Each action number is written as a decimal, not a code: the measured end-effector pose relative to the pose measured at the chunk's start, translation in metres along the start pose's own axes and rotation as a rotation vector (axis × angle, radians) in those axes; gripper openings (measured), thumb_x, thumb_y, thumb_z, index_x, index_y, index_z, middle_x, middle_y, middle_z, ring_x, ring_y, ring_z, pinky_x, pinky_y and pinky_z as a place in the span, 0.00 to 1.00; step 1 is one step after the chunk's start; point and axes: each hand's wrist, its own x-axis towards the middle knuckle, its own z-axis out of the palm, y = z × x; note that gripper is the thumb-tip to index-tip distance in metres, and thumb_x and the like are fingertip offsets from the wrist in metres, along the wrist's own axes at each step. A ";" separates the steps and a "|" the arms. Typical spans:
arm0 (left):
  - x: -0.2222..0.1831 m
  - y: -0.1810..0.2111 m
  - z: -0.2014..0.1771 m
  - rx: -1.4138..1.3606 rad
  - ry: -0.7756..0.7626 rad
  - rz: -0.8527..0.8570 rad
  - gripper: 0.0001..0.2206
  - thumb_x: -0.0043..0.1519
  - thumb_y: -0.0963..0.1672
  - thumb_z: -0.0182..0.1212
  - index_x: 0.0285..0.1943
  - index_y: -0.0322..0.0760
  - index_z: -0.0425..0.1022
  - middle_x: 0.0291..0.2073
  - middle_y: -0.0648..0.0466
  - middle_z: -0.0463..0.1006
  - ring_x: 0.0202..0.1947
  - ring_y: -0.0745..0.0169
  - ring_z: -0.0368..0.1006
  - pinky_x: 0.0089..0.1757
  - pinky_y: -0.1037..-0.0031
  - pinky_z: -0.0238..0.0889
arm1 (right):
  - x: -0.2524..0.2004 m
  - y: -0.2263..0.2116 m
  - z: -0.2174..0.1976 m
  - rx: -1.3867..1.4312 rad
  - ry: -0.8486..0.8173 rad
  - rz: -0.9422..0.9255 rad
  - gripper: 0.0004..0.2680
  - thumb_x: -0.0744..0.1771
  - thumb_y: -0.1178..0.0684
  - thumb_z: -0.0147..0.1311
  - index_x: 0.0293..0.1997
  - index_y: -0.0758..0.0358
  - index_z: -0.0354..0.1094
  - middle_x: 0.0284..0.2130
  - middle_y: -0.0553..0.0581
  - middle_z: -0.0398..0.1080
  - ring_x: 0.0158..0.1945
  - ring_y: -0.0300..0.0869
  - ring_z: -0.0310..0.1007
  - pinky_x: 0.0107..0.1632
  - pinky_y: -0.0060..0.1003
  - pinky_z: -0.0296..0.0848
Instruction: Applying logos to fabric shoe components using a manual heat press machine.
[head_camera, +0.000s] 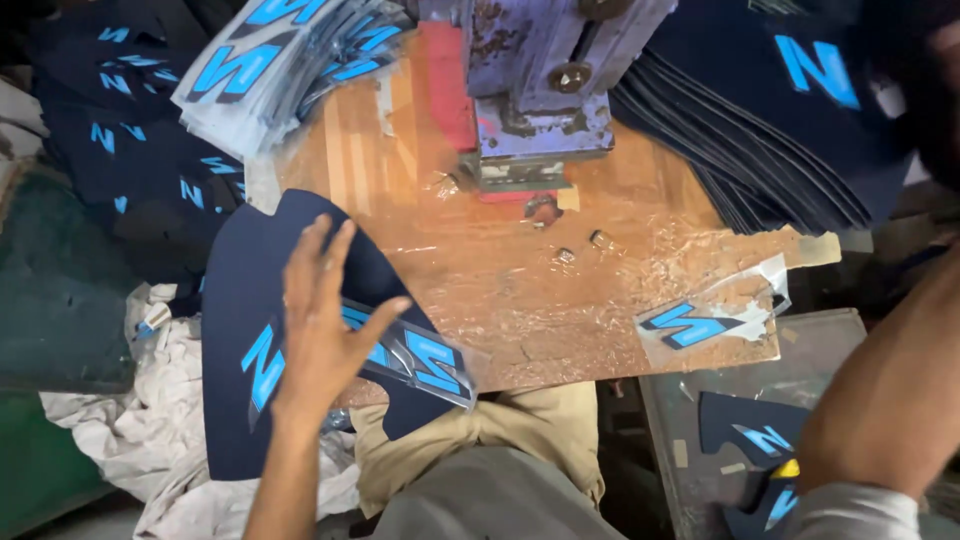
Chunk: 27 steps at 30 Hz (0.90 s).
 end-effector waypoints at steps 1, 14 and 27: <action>-0.001 0.011 0.002 -0.139 -0.003 0.013 0.44 0.52 0.48 0.78 0.78 0.37 0.57 0.74 0.36 0.58 0.74 0.31 0.55 0.67 0.49 0.54 | -0.027 -0.018 0.013 -0.023 -0.015 -0.001 0.17 0.65 0.52 0.60 0.58 0.70 0.72 0.58 0.74 0.71 0.58 0.56 0.75 0.54 0.45 0.74; -0.065 -0.003 0.018 -0.744 -0.038 -0.592 0.23 0.63 0.41 0.61 0.67 0.29 0.64 0.50 0.48 0.79 0.47 0.63 0.73 0.48 0.74 0.67 | -0.136 -0.280 0.139 0.575 -0.394 0.561 0.11 0.65 0.57 0.63 0.52 0.53 0.74 0.45 0.55 0.81 0.45 0.44 0.83 0.46 0.36 0.80; 0.047 -0.029 0.075 -0.422 -0.189 -0.404 0.39 0.60 0.41 0.64 0.80 0.34 0.47 0.59 0.35 0.74 0.61 0.41 0.73 0.59 0.62 0.64 | 0.027 -0.184 0.136 0.893 -0.171 0.616 0.32 0.63 0.59 0.65 0.74 0.68 0.47 0.16 0.54 0.69 0.19 0.39 0.70 0.25 0.33 0.69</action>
